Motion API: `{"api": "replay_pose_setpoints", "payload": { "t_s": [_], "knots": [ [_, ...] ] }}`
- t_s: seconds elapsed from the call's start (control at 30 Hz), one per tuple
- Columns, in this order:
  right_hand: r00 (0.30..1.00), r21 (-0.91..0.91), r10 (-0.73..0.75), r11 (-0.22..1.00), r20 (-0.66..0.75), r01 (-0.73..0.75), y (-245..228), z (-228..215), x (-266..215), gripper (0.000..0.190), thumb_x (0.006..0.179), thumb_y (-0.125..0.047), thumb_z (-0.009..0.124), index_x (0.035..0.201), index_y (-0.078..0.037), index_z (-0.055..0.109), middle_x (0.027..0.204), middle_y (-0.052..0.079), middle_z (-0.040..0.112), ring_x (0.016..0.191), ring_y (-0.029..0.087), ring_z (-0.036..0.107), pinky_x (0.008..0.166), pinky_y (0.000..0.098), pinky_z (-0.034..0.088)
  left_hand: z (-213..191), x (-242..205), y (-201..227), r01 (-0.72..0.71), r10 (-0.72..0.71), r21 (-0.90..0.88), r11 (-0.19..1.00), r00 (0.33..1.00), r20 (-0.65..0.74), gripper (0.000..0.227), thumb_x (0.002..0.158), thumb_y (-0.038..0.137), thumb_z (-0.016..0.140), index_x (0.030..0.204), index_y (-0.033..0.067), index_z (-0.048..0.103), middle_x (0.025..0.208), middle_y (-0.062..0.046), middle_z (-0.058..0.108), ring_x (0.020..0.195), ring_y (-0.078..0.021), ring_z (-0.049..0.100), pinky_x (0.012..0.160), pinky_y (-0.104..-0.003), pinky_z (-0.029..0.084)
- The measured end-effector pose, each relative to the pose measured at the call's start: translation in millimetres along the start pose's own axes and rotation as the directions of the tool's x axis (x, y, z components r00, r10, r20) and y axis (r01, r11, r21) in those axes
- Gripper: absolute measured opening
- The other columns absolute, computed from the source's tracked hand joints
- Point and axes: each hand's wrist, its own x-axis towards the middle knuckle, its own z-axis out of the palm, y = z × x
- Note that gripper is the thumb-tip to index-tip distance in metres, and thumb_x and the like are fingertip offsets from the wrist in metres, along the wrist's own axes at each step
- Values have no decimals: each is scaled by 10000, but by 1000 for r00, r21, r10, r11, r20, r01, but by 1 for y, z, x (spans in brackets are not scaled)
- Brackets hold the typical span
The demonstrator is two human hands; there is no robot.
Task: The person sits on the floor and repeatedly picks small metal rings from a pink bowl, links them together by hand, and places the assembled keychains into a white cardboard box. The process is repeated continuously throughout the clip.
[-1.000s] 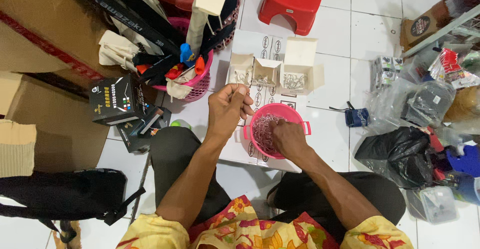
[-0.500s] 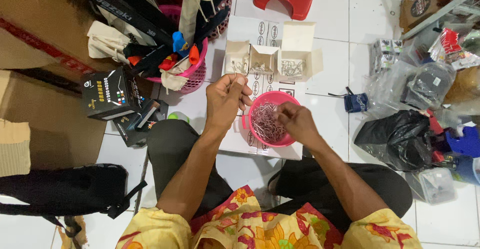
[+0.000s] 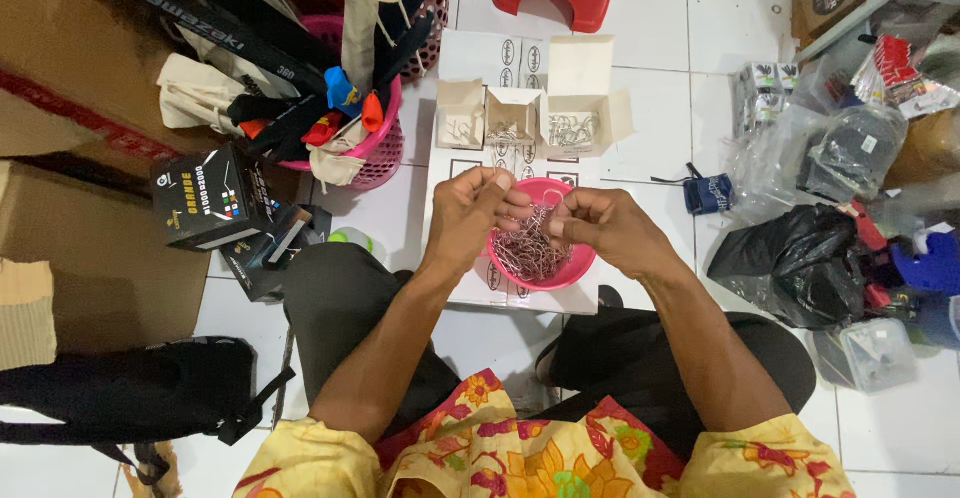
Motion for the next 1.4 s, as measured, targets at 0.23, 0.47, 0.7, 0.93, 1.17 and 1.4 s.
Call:
{"api": "replay_pose_setpoints", "payload": {
  "t_s": [0.23,0.47,0.7,0.93,1.17,1.4],
  "knots": [
    [995,189,-89,977,-53,97,-1,6,10,139,867,-46,807,904,50,715,822,170,719,744,173,713,687,289,638,7,-2,-3,24,-24,-68,997,1000,-2,186,1026,141,601,1050,-33,662,957,-240,772,818,-244,788,635,-268,658],
    [986,191,-145,969,-78,157,-17,15,15,151,833,-58,848,890,38,747,794,113,698,747,96,615,644,230,573,2,-2,-5,-94,88,105,990,994,58,194,1030,141,616,1078,-31,692,936,-208,771,818,-206,769,669,-291,665],
    [969,84,-222,969,-113,232,4,13,23,150,837,-56,852,886,30,739,762,79,660,764,89,589,665,233,520,2,-4,-8,-133,125,122,984,990,68,180,1013,112,642,1083,-31,724,919,-194,764,806,-144,713,669,-295,669],
    [945,30,-291,954,-148,299,-26,19,12,159,816,-29,862,893,37,740,803,119,684,802,128,608,705,278,532,0,-3,-7,-180,172,146,973,983,64,182,1012,98,635,1093,-43,716,918,-223,765,807,-189,744,680,-323,666],
    [877,-166,-447,891,-175,422,-52,24,8,142,823,-4,867,899,41,756,862,142,664,836,164,620,730,271,520,7,-7,-4,-183,163,142,973,977,137,156,1016,65,600,1067,-29,714,866,-185,767,763,-179,747,661,-292,656],
    [886,-177,-439,894,-151,412,-42,19,15,135,823,-15,865,907,24,766,899,119,643,862,146,603,736,258,520,5,-9,-7,-179,149,140,974,968,204,168,1023,35,572,1104,-53,691,865,-202,764,765,-163,726,668,-303,649]
  ]
}}
